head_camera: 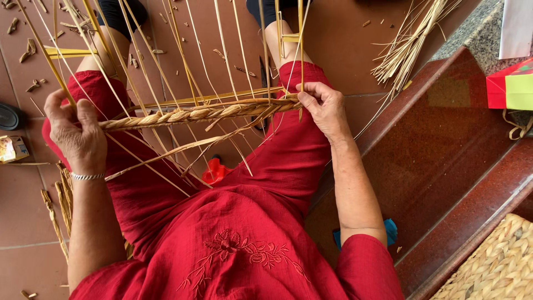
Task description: The person sits cross-legged on a tiled floor and weaves dried palm leaves into a rectangular basket frame. They repeatedly pull strands through the frame, tighten the weave, and trim excess material with scissors.
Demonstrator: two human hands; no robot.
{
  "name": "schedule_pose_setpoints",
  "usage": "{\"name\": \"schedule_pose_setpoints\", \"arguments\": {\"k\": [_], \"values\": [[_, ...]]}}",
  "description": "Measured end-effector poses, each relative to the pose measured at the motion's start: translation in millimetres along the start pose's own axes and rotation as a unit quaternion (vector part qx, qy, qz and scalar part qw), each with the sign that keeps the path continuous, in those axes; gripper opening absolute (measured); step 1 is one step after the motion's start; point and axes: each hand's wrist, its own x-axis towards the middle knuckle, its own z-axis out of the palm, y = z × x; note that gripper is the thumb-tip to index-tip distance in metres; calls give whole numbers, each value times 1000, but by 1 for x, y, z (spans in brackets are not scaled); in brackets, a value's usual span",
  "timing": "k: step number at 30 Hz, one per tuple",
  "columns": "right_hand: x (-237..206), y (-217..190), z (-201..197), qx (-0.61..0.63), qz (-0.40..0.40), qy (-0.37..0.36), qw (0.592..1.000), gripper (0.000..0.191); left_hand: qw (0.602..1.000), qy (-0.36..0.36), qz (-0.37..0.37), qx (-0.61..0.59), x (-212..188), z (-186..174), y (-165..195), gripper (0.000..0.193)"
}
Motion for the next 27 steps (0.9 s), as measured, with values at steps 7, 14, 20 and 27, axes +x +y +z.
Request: {"name": "schedule_pose_setpoints", "arguments": {"k": [7,14,20,27], "values": [[4,24,-8,179,44,-21,983,17,950,-3,-86,-300,1,45,-59,15],[-16,49,-1,186,39,45,981,14,960,-26,-91,-262,1,51,-52,18],[-24,33,2,123,17,87,988,35,955,-20,-83,-284,7,52,-31,16],[-6,-5,-5,-218,-120,139,959,38,985,101,128,61,1,29,47,41]]}}
